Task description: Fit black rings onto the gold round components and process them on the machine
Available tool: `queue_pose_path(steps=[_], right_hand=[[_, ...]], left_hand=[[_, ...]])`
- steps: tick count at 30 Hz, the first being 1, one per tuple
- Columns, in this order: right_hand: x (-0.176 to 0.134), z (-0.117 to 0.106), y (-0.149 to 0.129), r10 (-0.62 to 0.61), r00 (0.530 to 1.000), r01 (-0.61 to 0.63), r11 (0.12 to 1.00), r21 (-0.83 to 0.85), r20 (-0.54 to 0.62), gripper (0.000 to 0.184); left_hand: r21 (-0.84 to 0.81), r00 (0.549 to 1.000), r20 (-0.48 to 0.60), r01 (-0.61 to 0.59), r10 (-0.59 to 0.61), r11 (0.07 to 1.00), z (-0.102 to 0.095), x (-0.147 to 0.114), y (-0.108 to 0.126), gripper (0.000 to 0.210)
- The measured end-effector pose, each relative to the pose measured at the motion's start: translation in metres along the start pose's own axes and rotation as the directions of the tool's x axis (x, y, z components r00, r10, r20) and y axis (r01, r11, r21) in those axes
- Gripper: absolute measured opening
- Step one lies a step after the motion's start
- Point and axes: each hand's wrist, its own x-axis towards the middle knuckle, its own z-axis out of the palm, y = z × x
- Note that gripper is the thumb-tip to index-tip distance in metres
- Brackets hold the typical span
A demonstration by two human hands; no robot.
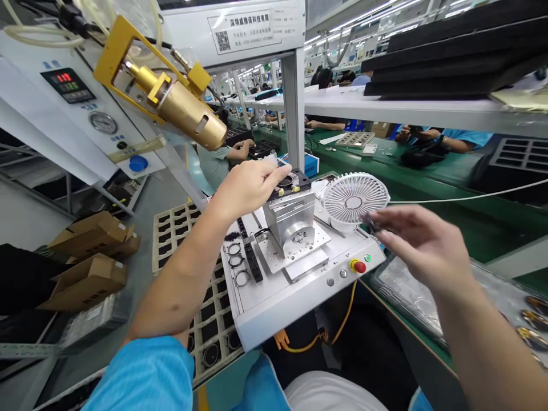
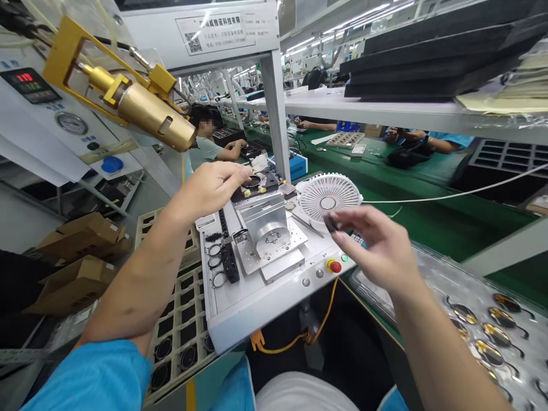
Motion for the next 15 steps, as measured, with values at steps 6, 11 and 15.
queue_pose_path(steps=[6, 11, 15], right_hand=[[-0.089, -0.036, 0.054, 0.378, 0.925, -0.376, 0.923, -0.088, 0.016, 0.044], [-0.103, -0.034, 0.092, 0.577, 0.809, -0.539, 0.803, -0.253, 0.107, 0.068], [-0.104, -0.020, 0.114, 0.608, 0.768, -0.423, 0.717, -0.554, 0.201, 0.082]], left_hand=[[-0.107, 0.980, 0.032, -0.194, 0.198, 0.975, 0.008, -0.021, -0.017, 0.053], [-0.004, 0.964, 0.034, -0.262, 0.262, 0.965, 0.021, -0.018, -0.021, 0.082], [-0.026, 0.951, 0.096, -0.293, 0.294, 0.956, 0.014, -0.012, -0.032, 0.084]])
